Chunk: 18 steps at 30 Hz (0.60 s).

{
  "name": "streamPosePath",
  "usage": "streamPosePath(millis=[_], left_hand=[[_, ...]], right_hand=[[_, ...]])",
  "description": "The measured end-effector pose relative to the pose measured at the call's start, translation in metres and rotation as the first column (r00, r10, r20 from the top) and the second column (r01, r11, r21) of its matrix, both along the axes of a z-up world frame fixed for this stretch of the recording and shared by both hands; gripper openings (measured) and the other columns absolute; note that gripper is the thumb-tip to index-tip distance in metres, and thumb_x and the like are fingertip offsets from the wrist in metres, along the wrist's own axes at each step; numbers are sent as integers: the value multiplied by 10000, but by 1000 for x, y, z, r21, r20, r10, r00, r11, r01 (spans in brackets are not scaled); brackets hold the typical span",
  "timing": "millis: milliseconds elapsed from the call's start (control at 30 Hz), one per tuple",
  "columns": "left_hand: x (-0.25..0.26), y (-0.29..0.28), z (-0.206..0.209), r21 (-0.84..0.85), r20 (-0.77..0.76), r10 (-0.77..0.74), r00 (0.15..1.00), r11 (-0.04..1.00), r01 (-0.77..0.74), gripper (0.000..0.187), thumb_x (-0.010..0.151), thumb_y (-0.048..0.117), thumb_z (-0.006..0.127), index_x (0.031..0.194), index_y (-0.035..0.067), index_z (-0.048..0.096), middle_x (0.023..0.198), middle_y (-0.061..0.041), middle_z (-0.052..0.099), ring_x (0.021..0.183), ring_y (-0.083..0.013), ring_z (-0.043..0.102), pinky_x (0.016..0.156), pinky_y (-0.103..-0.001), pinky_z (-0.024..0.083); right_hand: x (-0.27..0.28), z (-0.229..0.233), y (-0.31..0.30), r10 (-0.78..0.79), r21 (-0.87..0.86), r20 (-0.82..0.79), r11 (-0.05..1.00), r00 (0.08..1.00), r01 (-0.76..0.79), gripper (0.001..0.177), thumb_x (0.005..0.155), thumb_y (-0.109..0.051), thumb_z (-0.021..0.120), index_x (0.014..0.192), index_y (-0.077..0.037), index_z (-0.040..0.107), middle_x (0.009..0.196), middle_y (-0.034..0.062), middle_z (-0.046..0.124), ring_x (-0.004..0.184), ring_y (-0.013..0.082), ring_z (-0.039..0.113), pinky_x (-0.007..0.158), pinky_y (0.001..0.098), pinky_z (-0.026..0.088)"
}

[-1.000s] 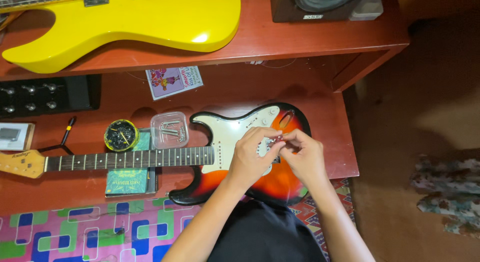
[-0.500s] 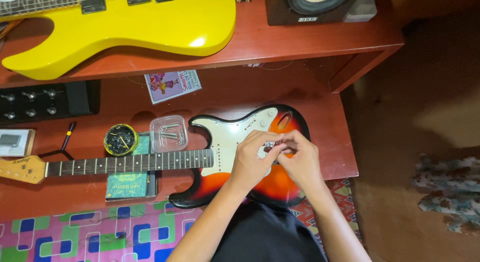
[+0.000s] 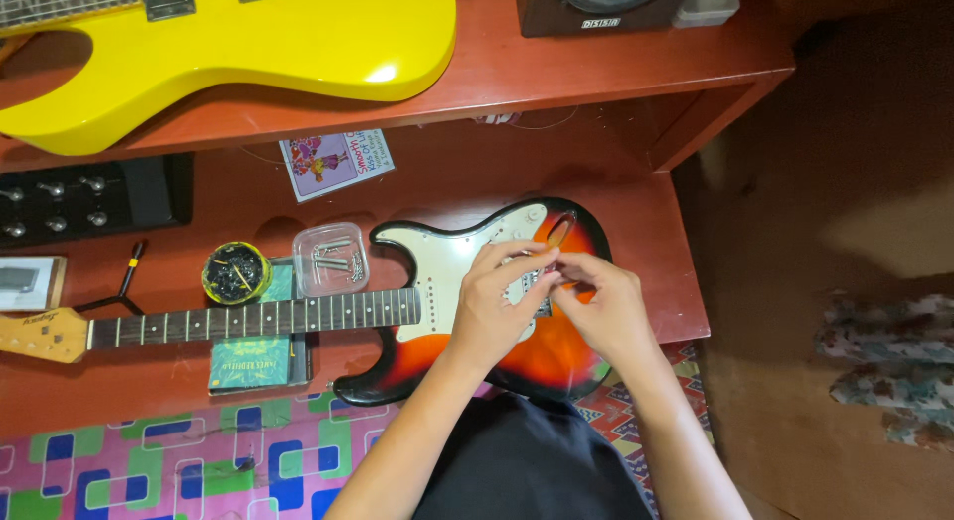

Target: The person is repairing a sunburst electric guitar by adjusting the bridge and strings. They use a screwdriver to tighten screws on the bridge and manipulate the strings with their hands.

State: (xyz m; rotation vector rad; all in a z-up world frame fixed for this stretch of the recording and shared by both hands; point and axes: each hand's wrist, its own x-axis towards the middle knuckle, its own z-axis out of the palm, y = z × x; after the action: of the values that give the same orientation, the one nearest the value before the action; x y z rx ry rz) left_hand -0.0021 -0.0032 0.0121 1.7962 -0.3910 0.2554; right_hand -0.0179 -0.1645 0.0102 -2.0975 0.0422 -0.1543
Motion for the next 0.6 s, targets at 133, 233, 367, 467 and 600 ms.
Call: streamPosePath(millis=[133, 233, 367, 467, 600], left_hand=[[-1, -6, -17, -7, -1, 9, 1000, 1000, -9, 346, 856, 122, 828, 1195, 156, 765, 1025, -91, 701, 953, -260, 702, 860, -386, 581], [-1, -7, -13, -21, -29, 16, 999, 1000, -17, 371, 876, 64, 793, 1228, 174, 756, 969, -48, 716, 917, -216, 717, 848, -356, 589], [-4, -4, -11, -3, -67, 48, 997, 999, -48, 276, 902, 76, 763, 1173, 129, 752, 992, -60, 739, 957, -249, 719, 864, -363, 575], [-7, -8, -15, -1, -25, 65, 998, 998, -65, 251, 877, 93, 795, 1122, 143, 772, 999, -55, 723, 947, -243, 710, 846, -357, 574], [-5, -11, -16, -37, -17, 107, 994, 994, -107, 267, 861, 91, 826, 1119, 157, 794, 970, -49, 720, 910, -219, 726, 824, -326, 585]], right_hand=[[4, -36, -6, -8, -95, 89, 995, 996, 16, 142, 770, 17, 723, 833, -101, 768, 714, 99, 694, 692, 235, 702, 591, 317, 595], [3, -27, 1, -36, -127, 159, 990, 987, 56, 87, 765, -3, 732, 804, -80, 718, 692, 114, 641, 683, 272, 673, 546, 351, 579], [0, -12, 1, 10, -26, 80, 1000, 997, -8, 185, 802, -34, 789, 968, -114, 774, 807, 83, 722, 763, 238, 740, 625, 326, 602], [1, -19, 0, 12, -79, 118, 997, 993, -3, 134, 799, -28, 786, 915, -92, 765, 774, 97, 704, 746, 273, 725, 583, 344, 596], [1, -15, 5, -35, -43, 88, 998, 995, 39, 207, 748, 3, 759, 934, -81, 725, 784, 115, 702, 746, 248, 729, 587, 338, 603]])
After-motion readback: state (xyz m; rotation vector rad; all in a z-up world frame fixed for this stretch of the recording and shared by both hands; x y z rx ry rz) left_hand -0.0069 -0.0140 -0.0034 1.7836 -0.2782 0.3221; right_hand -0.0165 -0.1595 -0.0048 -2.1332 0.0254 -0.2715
